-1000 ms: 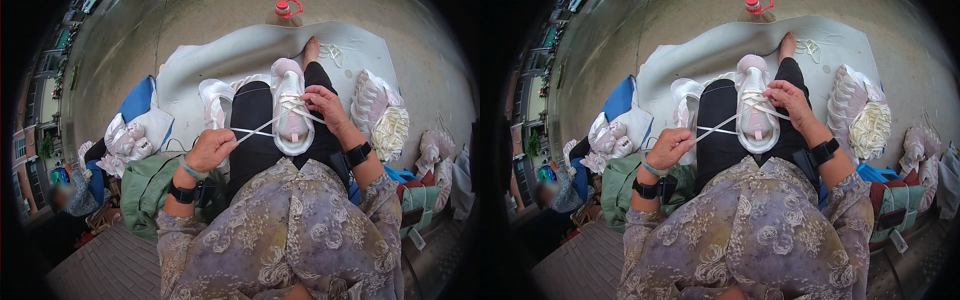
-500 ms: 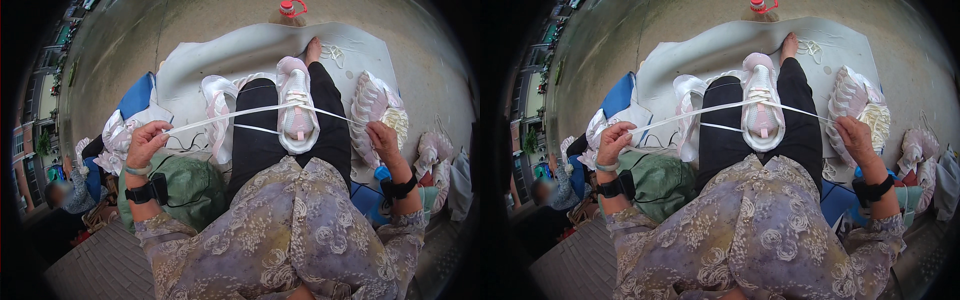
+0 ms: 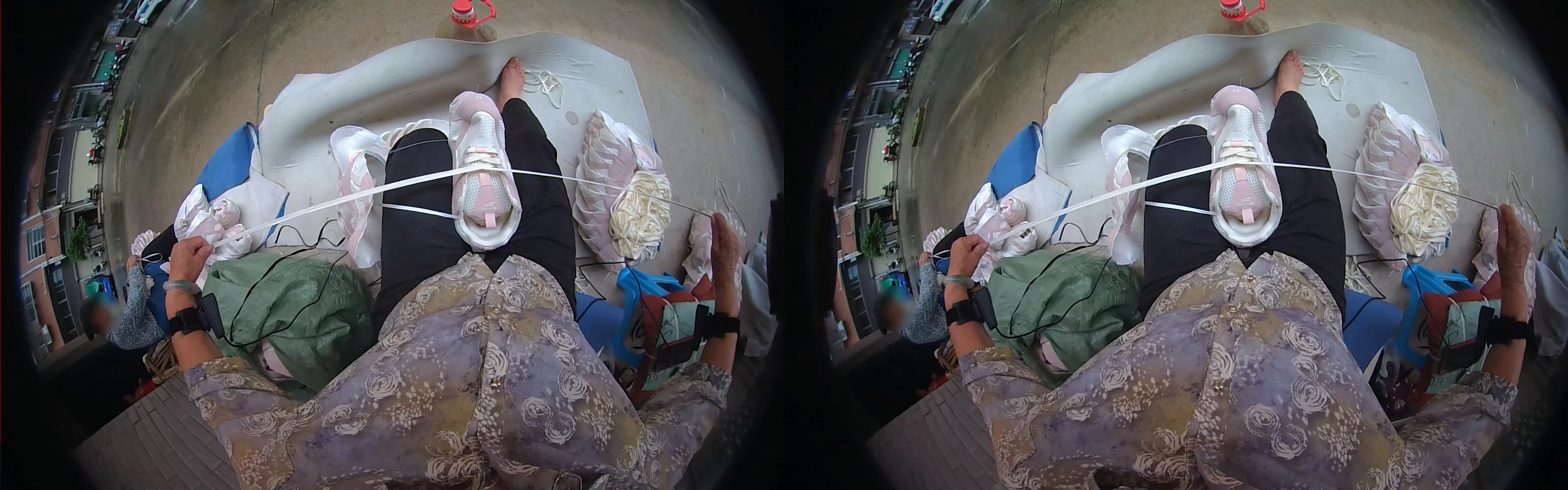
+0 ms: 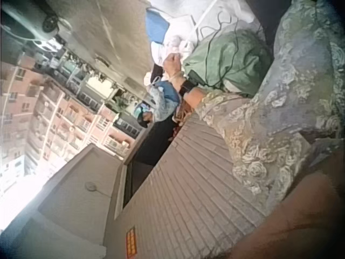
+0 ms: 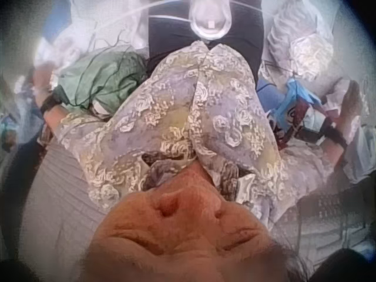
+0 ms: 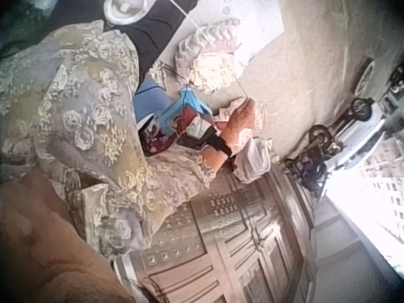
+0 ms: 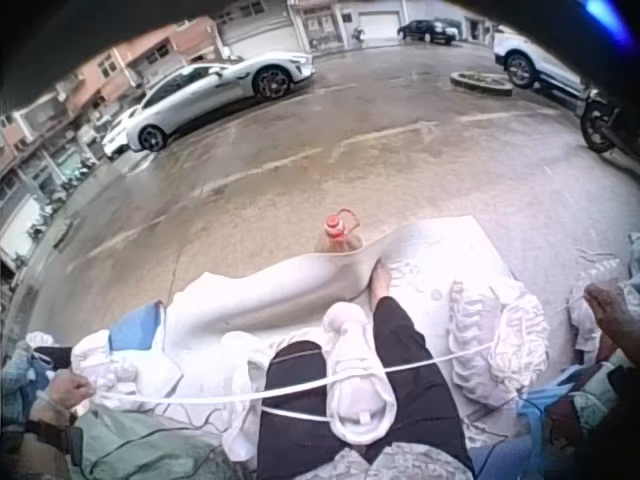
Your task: The recorder is threading laces through the eyelets of a pink and white sneaker.
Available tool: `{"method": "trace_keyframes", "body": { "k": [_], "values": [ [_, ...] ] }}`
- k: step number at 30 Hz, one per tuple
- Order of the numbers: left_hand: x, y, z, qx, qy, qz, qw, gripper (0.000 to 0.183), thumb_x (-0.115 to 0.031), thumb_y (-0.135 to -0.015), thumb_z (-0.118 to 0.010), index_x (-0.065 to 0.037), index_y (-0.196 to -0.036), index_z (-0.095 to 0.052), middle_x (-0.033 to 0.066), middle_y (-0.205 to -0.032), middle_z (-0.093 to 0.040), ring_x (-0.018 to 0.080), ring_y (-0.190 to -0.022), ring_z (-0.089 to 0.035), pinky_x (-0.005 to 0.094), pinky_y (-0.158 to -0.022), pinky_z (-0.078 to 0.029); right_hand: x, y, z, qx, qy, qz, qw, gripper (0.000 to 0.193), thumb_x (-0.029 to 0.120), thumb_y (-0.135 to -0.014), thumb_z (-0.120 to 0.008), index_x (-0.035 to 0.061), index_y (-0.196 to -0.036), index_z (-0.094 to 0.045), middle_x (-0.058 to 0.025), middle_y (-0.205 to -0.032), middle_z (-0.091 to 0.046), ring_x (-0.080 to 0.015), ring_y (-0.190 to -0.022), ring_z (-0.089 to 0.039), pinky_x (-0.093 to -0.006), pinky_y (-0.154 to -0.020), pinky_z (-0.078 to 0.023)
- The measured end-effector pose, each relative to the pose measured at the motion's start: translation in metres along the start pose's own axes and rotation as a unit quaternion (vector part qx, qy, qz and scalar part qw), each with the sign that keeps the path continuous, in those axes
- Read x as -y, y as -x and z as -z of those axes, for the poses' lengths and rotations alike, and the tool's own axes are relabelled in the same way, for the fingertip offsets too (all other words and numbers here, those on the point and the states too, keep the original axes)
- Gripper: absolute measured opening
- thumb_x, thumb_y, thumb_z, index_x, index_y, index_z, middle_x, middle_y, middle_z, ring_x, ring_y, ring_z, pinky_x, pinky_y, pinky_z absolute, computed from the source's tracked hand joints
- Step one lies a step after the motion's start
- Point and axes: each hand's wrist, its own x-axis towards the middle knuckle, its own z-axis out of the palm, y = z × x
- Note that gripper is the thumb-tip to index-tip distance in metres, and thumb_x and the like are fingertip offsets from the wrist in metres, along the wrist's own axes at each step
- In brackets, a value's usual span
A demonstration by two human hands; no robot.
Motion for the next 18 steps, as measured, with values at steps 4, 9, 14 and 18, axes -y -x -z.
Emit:
{"method": "trace_keyframes", "body": {
  "k": [4, 9, 14, 18],
  "values": [
    [-0.029, -0.019, -0.004, -0.063, -0.177, -0.031, 0.982, 0.007, -0.015, -0.071, -0.058, -0.009, -0.073, -0.062, 0.0160, -0.068, -0.059, 0.0311, -0.065, -0.060, 0.0388, -0.059, -0.046, 0.012, -0.001, -0.025, 0.080, 0.062, -0.002, 0.995, 0.022, 0.018, -0.087, -0.045, 0.0051, -0.103, -0.052, -0.0142, -0.086, -0.061, -0.0277, -0.078, -0.060, -0.0350, -0.067, -0.047],
    [-0.054, -0.031, 0.030, 0.006, -0.356, -0.025, 0.934, 0.010, -0.009, -0.067, -0.056, -0.013, -0.071, -0.064, 0.0152, -0.074, -0.061, 0.0310, -0.075, -0.060, 0.0405, -0.063, -0.048, 0.026, -0.017, -0.010, 0.176, 0.069, -0.070, 0.979, 0.020, 0.017, -0.086, -0.047, 0.0042, -0.098, -0.057, -0.0179, -0.087, -0.061, -0.0342, -0.081, -0.058, -0.0406, -0.069, -0.045],
    [-0.064, -0.055, 0.005, -0.054, -0.319, -0.043, 0.945, 0.012, -0.004, -0.066, -0.053, -0.006, -0.067, -0.064, 0.0155, -0.076, -0.062, 0.0312, -0.074, -0.062, 0.0398, -0.063, -0.050, 0.008, -0.023, -0.047, 0.038, 0.028, 0.021, 0.999, 0.010, 0.010, -0.078, -0.051, 0.0027, -0.071, -0.048, -0.0156, -0.068, -0.047, -0.0340, -0.068, -0.049, -0.0431, -0.059, -0.036],
    [-0.082, -0.059, 0.006, 0.017, -0.296, 0.045, 0.954, 0.014, -0.005, -0.071, -0.053, -0.004, -0.078, -0.065, 0.0155, -0.087, -0.063, 0.0289, -0.082, -0.062, 0.0376, -0.069, -0.050, 0.000, -0.025, -0.055, 0.071, 0.044, 0.043, 0.996, 0.010, 0.002, -0.067, -0.052, 0.0002, -0.063, -0.043, -0.0164, -0.069, -0.042, -0.0335, -0.067, -0.043, -0.0419, -0.055, -0.031]
  ]
}}
